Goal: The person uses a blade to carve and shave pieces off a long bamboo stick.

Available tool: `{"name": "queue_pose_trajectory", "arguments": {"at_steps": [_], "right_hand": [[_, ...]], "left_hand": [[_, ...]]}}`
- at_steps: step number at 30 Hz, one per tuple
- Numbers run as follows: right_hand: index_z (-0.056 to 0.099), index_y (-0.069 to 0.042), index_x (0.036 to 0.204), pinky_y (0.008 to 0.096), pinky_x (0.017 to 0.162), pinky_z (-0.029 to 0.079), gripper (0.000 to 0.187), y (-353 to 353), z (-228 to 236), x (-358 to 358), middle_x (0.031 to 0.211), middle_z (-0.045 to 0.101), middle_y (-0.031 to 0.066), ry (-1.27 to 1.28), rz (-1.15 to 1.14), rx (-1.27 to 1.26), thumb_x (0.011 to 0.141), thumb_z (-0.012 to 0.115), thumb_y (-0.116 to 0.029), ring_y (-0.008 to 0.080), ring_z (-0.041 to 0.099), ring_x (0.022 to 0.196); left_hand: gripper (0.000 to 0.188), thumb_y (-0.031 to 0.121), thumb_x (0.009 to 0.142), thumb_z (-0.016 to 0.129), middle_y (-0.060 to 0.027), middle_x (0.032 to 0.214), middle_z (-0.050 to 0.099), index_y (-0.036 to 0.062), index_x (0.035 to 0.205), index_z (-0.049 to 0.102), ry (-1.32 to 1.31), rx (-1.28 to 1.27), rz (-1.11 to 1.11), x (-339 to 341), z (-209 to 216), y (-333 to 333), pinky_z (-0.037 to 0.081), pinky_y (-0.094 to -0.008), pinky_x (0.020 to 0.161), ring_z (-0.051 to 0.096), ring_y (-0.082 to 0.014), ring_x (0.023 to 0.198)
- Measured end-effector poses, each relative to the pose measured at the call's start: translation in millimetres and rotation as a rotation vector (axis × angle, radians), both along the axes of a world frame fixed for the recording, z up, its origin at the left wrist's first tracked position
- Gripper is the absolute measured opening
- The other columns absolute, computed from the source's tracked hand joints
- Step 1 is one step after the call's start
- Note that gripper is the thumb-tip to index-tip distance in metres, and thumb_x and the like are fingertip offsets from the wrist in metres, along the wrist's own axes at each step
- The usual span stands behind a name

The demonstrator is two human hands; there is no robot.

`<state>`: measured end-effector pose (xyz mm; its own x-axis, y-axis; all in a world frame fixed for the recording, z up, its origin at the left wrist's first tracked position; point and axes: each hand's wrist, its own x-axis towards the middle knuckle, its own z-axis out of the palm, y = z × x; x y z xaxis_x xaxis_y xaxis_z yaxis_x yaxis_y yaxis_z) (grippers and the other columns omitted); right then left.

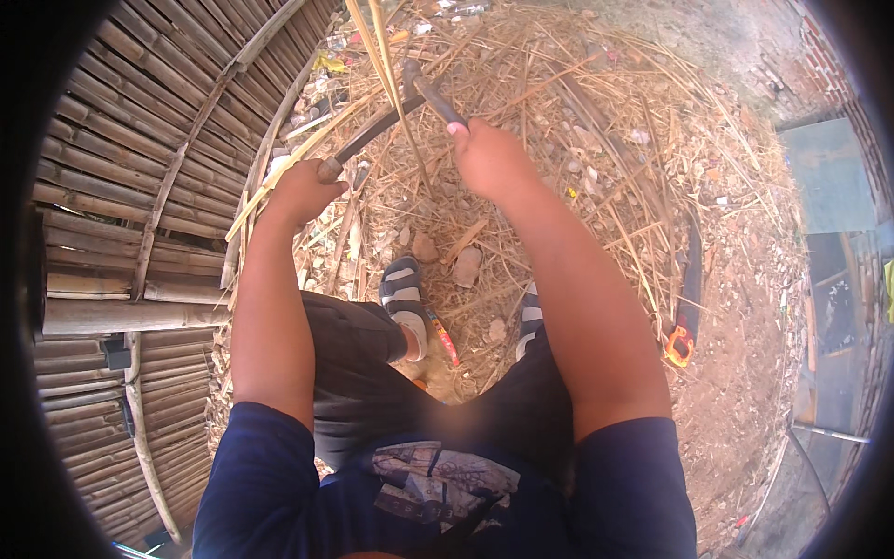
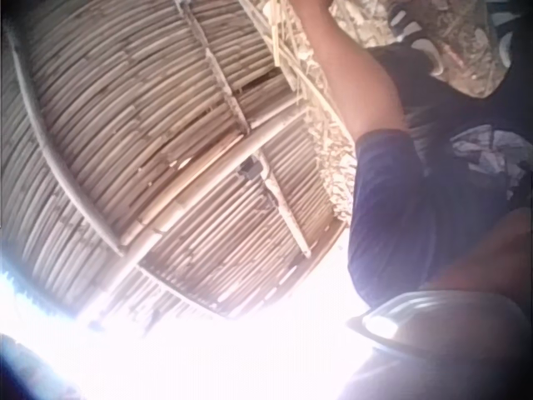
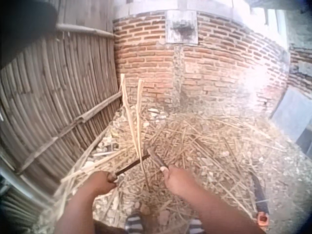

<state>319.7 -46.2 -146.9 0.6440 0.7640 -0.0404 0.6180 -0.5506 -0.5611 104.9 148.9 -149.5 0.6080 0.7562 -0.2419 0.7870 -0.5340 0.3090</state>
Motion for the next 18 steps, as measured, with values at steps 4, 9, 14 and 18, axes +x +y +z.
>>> {"name": "queue_pose_trajectory", "arguments": {"at_steps": [4,9,14,18], "right_hand": [[0.064,0.000,0.105,0.0484,0.070,0.053,0.055,0,24,-1,0.078,0.066,0.0189,0.048,-0.037,0.030,0.110,0.036,-0.047,0.0368,0.067,0.073],[0.063,0.000,0.104,0.0431,0.065,0.053,0.055,-9,58,-11,0.071,0.062,0.0154,-0.002,-0.094,0.386,0.110,0.033,-0.047,0.0306,0.064,0.064],[0.061,0.001,0.109,0.0521,0.077,0.054,0.051,-5,12,6,0.085,0.068,0.0234,0.001,-0.039,-0.028,0.110,0.035,-0.043,0.0417,0.069,0.082],[0.060,0.001,0.111,0.0567,0.085,0.051,0.051,0,-26,-4,0.096,0.070,0.0281,0.059,-0.045,0.015,0.110,0.035,-0.043,0.0474,0.067,0.095]], "left_hand": [[0.050,0.044,0.084,0.078,-0.0200,0.109,0.073,0.0040,0.112,0.070,0.016,-0.021,-0.006,-1,-1,2,0.053,-0.0451,0.093,0.069,-0.0370,0.104],[0.049,0.043,0.084,0.078,-0.0202,0.109,0.073,0.0034,0.112,0.070,0.003,-0.023,-0.003,0,-4,2,0.053,-0.0451,0.092,0.069,-0.0367,0.105],[0.049,0.043,0.084,0.078,-0.0201,0.109,0.073,0.0038,0.111,0.070,0.016,-0.025,0.000,6,-9,2,0.053,-0.0453,0.092,0.069,-0.0365,0.105],[0.046,0.038,0.083,0.080,-0.0174,0.098,0.073,0.0036,0.112,0.069,-0.006,-0.015,-0.017,2,-11,4,0.052,-0.0434,0.083,0.070,-0.0324,0.091]]}}
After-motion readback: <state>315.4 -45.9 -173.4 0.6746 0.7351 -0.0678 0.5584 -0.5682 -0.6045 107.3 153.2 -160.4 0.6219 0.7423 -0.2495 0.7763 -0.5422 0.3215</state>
